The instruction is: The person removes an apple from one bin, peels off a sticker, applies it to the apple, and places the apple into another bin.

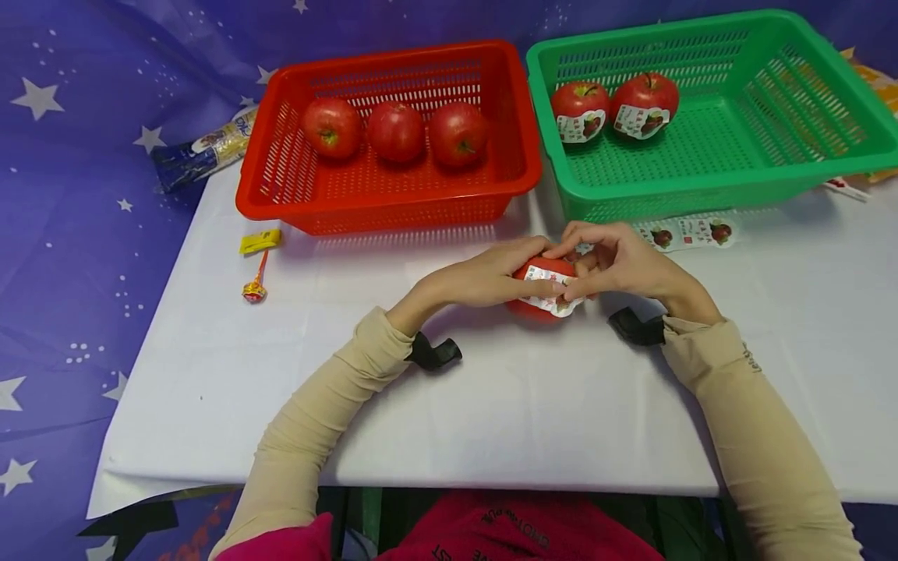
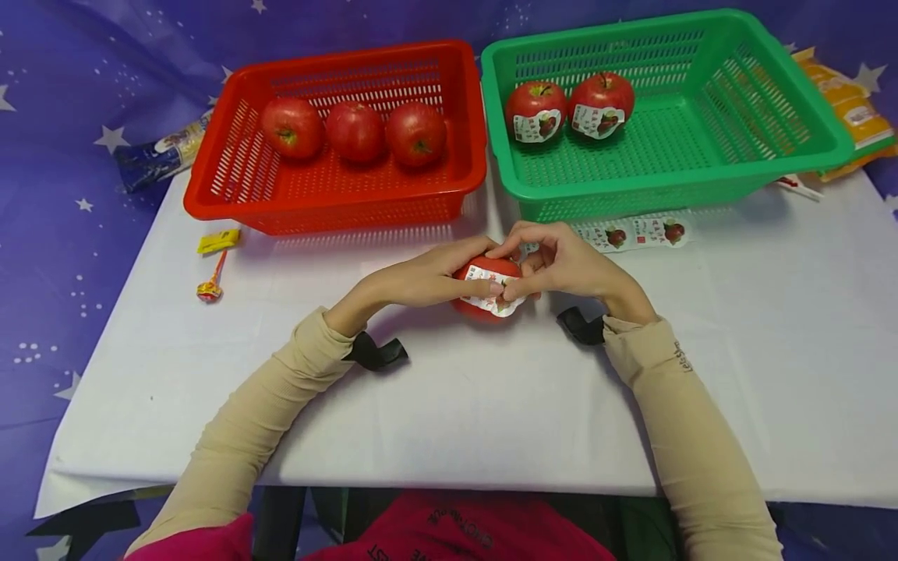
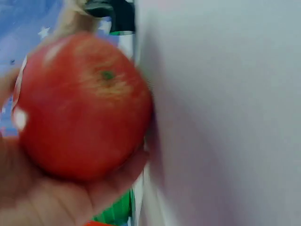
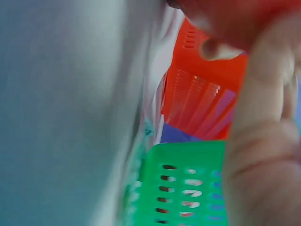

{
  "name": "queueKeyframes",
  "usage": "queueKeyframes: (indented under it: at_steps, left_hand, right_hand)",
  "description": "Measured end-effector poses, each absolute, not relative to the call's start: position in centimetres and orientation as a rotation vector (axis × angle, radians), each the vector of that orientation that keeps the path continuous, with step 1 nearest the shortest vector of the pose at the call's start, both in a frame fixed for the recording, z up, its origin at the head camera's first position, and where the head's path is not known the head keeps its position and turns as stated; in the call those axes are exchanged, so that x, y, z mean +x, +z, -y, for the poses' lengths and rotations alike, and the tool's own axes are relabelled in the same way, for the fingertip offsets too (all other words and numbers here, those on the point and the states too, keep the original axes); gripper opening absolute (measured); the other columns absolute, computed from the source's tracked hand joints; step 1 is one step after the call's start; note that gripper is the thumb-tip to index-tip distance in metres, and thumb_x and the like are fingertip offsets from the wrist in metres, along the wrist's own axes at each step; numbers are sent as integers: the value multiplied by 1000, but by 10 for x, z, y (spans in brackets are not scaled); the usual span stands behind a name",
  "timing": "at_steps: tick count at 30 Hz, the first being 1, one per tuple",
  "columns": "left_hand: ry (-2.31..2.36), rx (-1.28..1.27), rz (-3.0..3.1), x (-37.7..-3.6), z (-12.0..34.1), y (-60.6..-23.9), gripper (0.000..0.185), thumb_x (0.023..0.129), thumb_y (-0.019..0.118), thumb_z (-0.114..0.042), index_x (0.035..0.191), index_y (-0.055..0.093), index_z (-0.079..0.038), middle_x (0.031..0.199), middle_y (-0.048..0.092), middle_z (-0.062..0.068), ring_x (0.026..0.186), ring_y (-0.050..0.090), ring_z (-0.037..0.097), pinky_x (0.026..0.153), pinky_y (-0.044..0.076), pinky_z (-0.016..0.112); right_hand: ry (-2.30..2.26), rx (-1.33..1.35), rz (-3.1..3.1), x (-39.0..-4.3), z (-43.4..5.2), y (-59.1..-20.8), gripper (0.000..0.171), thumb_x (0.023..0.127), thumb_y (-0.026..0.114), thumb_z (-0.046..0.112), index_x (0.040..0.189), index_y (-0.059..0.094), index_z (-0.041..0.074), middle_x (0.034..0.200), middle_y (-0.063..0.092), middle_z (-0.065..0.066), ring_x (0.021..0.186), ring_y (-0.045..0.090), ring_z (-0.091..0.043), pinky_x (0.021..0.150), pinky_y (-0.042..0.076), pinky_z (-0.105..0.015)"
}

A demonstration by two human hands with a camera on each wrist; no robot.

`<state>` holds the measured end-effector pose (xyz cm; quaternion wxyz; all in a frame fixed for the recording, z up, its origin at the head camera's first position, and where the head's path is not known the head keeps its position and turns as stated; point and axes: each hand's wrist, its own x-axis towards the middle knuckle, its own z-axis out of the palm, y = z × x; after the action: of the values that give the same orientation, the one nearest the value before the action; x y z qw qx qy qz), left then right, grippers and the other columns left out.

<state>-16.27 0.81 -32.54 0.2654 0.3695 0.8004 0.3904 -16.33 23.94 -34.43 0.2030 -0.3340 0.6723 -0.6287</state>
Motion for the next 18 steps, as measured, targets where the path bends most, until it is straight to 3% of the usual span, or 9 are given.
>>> queueKeyframes:
  at_steps: [5,8,13,18]
  left_hand:
    - [1040,1081,-2131,-163,-7,-327,36,96,57,-33,127,52,-16,117,55,-4,108,50,7,92,44,22]
    - [1043,1094,-2145,-163,-7,-329,36,98,52,-34,130,51,-17,119,54,-5,110,48,6,95,41,21]
    - [1098,1049,-2151,-162,-10,-332,24,101,46,-33,118,54,-17,102,56,-3,95,52,7,84,42,21]
    - [1129,1017,-2186,-161,-13,-334,19,101,46,-30,112,54,-17,94,56,-2,87,52,8,79,42,21]
  right_hand:
    - [-1709,-982,-1751,-168,-248,-347,44,78,69,-14,115,71,10,78,56,1,51,50,-17,47,47,-24]
    - [-1711,-975,-1652,-169,-253,-347,47,81,65,-15,120,69,11,83,65,2,45,50,-21,46,48,-27]
    - [-1699,-965,-1656,-168,-253,-345,51,76,68,-18,121,66,6,82,59,1,58,50,-13,46,43,-26]
    - [-1635,-987,-1676,-169,-254,-343,54,76,67,-18,124,61,6,82,50,-3,70,50,-11,56,47,-20]
